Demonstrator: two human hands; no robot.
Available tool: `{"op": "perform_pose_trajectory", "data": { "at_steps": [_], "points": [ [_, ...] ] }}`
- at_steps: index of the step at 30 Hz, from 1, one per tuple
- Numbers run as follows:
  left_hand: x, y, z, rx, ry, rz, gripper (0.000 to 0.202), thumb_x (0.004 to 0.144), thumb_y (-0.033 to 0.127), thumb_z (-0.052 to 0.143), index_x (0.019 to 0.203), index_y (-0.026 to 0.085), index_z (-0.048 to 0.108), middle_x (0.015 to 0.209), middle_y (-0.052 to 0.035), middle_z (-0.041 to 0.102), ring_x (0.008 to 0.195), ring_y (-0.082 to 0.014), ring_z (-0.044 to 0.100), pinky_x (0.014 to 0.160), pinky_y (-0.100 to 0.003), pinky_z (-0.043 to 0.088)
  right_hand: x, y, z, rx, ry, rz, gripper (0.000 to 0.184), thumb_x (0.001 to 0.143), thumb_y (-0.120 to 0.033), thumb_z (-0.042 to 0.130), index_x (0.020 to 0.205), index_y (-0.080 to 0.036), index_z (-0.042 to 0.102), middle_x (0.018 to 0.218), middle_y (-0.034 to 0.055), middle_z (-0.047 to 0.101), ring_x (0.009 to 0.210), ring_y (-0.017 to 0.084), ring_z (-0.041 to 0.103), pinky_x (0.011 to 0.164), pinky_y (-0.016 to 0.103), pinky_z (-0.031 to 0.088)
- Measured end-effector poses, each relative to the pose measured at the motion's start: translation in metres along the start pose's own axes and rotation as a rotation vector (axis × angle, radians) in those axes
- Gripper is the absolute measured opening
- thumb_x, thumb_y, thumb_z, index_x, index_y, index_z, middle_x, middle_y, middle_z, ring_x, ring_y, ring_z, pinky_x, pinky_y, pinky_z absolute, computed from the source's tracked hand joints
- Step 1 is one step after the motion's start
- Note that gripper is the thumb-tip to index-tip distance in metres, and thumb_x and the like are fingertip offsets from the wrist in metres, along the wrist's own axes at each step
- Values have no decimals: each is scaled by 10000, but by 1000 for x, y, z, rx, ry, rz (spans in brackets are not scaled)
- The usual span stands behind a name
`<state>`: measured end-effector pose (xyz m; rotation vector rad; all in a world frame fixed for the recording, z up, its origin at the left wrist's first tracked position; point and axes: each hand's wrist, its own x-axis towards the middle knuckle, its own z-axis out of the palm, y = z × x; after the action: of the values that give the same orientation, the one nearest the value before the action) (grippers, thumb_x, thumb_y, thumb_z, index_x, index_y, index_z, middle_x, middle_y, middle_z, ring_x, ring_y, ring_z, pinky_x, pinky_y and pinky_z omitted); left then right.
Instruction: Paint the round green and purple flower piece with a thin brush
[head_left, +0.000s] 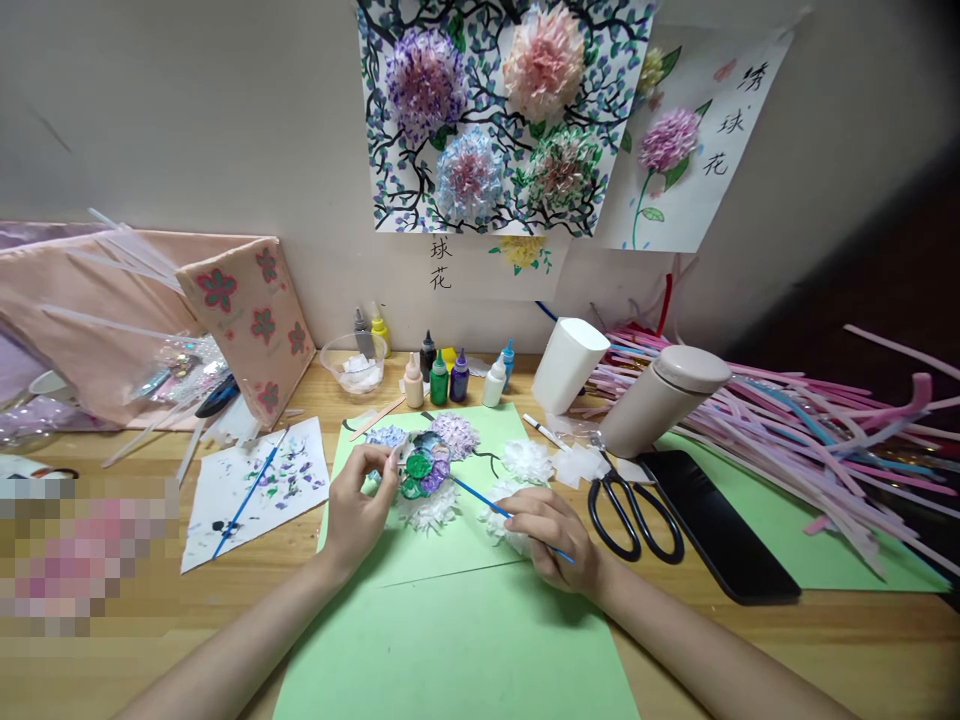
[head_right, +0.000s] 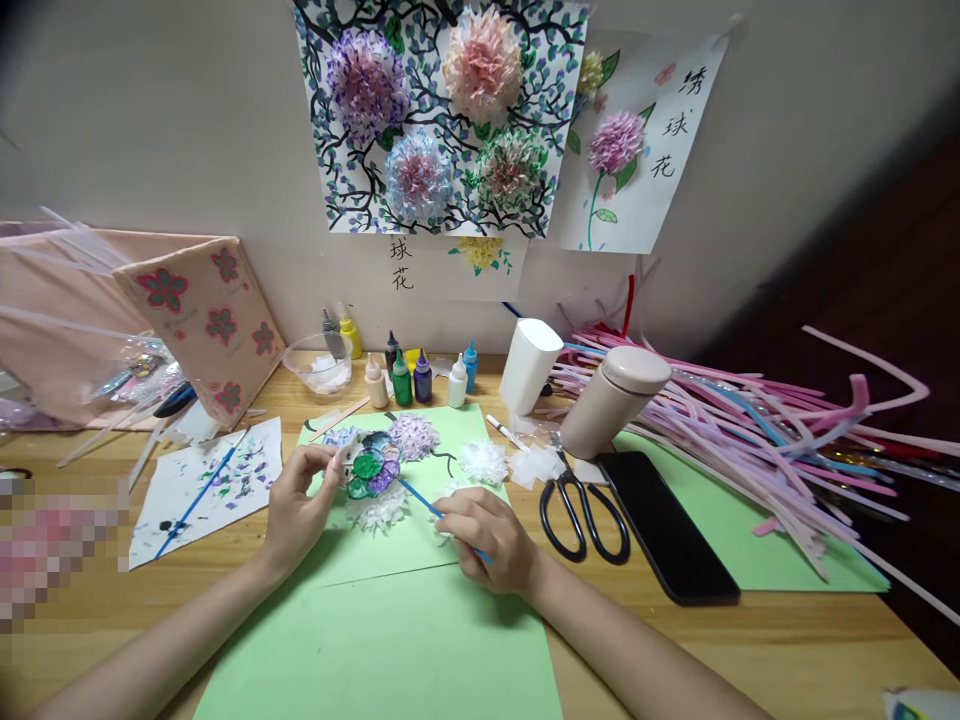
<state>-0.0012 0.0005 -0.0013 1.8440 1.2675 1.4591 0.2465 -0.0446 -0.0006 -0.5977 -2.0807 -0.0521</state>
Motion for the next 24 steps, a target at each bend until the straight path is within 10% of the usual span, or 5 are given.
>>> {"op": "perform_pose_trajectory", "data": {
  "at_steps": [24],
  "points": [
    [0, 0, 0, 27, 14, -18, 76, 839, 247, 535, 794, 186, 529, 758, -9, 578, 696, -121, 546, 671, -251, 466, -2, 2, -1, 30, 0, 47, 266, 847, -131, 350, 1052, -183, 511, 921, 104, 671, 846, 187, 607, 717, 335, 531]
  ]
}}
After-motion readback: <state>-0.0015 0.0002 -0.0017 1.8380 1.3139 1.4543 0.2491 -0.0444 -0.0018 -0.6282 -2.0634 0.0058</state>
